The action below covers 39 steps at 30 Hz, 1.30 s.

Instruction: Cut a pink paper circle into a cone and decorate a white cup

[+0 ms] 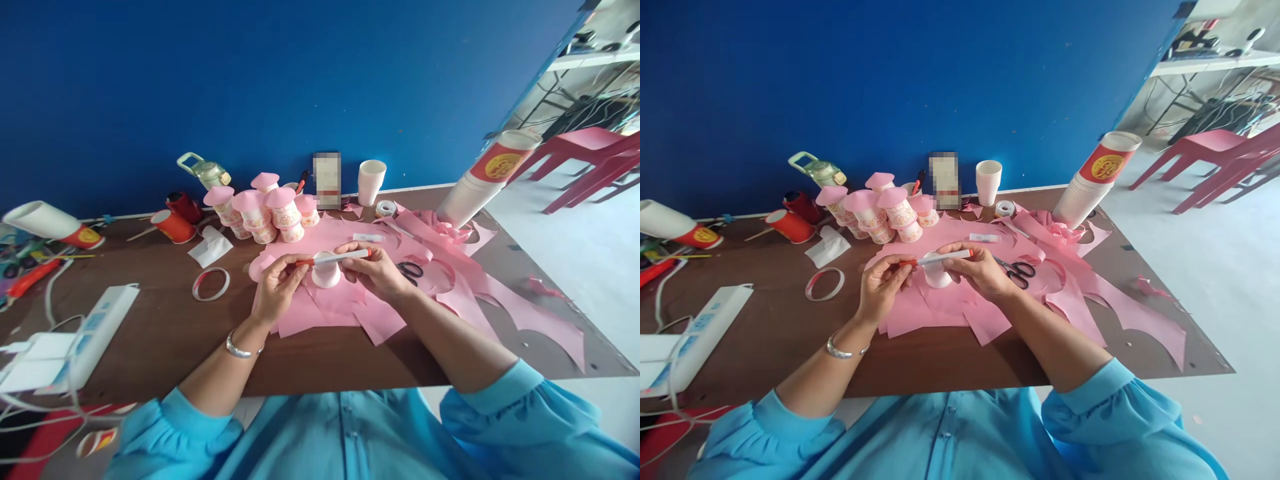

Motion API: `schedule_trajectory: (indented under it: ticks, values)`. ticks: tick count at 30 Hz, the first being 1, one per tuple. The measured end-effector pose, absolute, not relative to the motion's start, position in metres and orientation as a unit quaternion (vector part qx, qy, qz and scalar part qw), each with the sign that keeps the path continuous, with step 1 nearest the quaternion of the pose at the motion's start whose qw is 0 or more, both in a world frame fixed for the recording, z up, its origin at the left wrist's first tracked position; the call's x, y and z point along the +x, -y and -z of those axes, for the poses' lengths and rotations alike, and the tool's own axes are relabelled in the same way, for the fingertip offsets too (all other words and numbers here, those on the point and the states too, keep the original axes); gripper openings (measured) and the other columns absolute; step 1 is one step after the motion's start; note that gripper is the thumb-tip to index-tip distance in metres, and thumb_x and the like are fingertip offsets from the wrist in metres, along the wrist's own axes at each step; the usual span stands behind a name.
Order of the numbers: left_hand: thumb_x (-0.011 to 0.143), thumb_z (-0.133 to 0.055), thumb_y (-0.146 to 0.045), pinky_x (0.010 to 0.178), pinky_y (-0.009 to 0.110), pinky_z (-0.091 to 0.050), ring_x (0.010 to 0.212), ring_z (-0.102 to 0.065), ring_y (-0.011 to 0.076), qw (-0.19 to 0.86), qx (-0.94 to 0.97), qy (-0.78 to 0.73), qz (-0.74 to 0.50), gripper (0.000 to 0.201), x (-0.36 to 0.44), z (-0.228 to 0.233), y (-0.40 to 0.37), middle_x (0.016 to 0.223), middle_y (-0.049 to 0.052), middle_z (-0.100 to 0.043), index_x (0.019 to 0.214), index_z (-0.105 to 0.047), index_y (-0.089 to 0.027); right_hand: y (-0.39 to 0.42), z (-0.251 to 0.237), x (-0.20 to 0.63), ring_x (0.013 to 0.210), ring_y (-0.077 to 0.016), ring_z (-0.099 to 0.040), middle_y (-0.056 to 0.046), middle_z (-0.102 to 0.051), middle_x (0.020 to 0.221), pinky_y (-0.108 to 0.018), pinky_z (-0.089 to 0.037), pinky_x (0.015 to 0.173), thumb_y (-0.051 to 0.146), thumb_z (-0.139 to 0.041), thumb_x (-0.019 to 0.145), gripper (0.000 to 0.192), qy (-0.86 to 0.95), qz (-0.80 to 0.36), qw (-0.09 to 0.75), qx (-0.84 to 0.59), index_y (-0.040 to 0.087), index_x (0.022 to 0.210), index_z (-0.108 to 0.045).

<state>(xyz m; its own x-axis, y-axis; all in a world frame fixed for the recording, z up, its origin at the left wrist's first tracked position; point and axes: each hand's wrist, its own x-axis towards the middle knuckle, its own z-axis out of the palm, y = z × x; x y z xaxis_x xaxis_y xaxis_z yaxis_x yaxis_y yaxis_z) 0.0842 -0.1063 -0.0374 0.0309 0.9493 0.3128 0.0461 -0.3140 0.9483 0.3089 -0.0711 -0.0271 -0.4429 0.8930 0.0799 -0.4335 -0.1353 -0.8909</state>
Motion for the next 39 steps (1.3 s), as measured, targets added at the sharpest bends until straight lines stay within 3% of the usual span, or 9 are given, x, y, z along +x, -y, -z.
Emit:
schedule_trajectory:
  ticks: [6, 12, 17, 24, 27, 31, 34, 39]
  values:
    - [0.091, -0.079, -0.036, 0.054, 0.020, -0.055, 0.060, -0.067, 0.0100, 0.411, 0.596, -0.415, -0.551, 0.022, 0.089, 0.036, 0.109, 0.090, 0.008, -0.082, 0.102, -0.079, -0.017, 0.074, 0.037, 0.301, 0.059, -0.0109, -0.055, 0.001, -0.067, 0.070, -0.029, -0.044, 0.058, 0.040, -0.093, 0.075, 0.035, 0.444, -0.727, 0.464, -0.243, 0.018, 0.099, -0.082]
    - [0.091, -0.079, -0.031, 0.051, 0.018, -0.053, 0.056, -0.065, 0.0086, 0.382, 0.614, -0.414, -0.554, 0.016, 0.088, 0.037, 0.110, 0.082, 0.004, -0.080, 0.100, -0.080, -0.018, 0.077, 0.038, 0.301, 0.057, -0.0113, -0.057, 0.000, -0.070, 0.068, -0.028, -0.045, 0.057, 0.044, -0.085, 0.086, 0.027, 0.436, -0.739, 0.473, -0.201, 0.021, 0.102, -0.083]
    - [0.091, -0.079, -0.031, 0.051, 0.020, -0.053, 0.056, -0.065, 0.0097, 0.371, 0.624, -0.416, -0.547, 0.017, 0.086, 0.038, 0.111, 0.083, 0.005, -0.080, 0.101, -0.081, -0.018, 0.081, 0.035, 0.301, 0.054, -0.0123, -0.057, -0.001, -0.070, 0.068, -0.028, -0.044, 0.054, 0.046, -0.085, 0.085, 0.030, 0.438, -0.740, 0.467, -0.206, 0.020, 0.101, -0.082]
    - [0.087, -0.082, -0.041, 0.048, 0.019, -0.048, 0.055, -0.062, 0.0083, 0.359, 0.509, -0.434, -0.651, 0.026, 0.070, 0.042, 0.090, 0.086, 0.005, -0.080, 0.102, -0.077, -0.020, 0.057, 0.022, 0.322, 0.054, -0.0106, -0.050, 0.005, -0.062, 0.066, -0.025, -0.041, 0.052, 0.047, -0.079, 0.086, 0.028, 0.388, -0.616, 0.633, -0.262, 0.025, 0.100, -0.070]
    - [0.088, -0.080, -0.041, 0.056, 0.022, -0.053, 0.063, -0.067, 0.0111, 0.326, 0.557, -0.481, -0.593, 0.028, 0.068, 0.052, 0.082, 0.089, 0.005, -0.079, 0.103, -0.076, -0.018, 0.052, 0.030, 0.324, 0.065, -0.0121, -0.059, 0.001, -0.069, 0.086, -0.027, -0.049, 0.060, 0.046, -0.074, 0.091, 0.025, 0.438, -0.537, 0.646, -0.320, 0.026, 0.103, -0.063]
    - [0.094, -0.071, -0.037, 0.071, 0.027, -0.059, 0.080, -0.074, 0.0162, 0.271, 0.649, -0.519, -0.487, 0.025, 0.065, 0.067, 0.077, 0.100, 0.008, -0.081, 0.109, -0.075, -0.018, 0.057, 0.050, 0.315, 0.101, -0.0215, -0.071, -0.009, -0.069, 0.124, -0.040, -0.058, 0.089, 0.044, -0.071, 0.094, 0.030, 0.627, -0.410, 0.546, -0.375, 0.025, 0.115, -0.061]
    - [0.095, -0.065, -0.031, 0.076, 0.030, -0.060, 0.082, -0.073, 0.0176, 0.215, 0.699, -0.526, -0.434, 0.019, 0.063, 0.072, 0.076, 0.102, 0.008, -0.080, 0.107, -0.073, -0.019, 0.062, 0.060, 0.310, 0.125, -0.0292, -0.066, -0.014, -0.064, 0.140, -0.051, -0.052, 0.109, 0.038, -0.080, 0.087, 0.055, 0.713, -0.390, 0.467, -0.347, 0.025, 0.134, -0.054]
    - [0.089, -0.059, -0.017, 0.082, 0.035, -0.059, 0.085, -0.071, 0.0206, 0.172, 0.769, -0.518, -0.333, 0.020, 0.061, 0.072, 0.076, 0.098, 0.006, -0.077, 0.104, -0.072, -0.021, 0.069, 0.064, 0.305, 0.136, -0.0319, -0.060, -0.014, -0.061, 0.148, -0.054, -0.051, 0.114, 0.028, -0.081, 0.084, 0.070, 0.758, -0.345, 0.418, -0.363, 0.026, 0.145, -0.049]
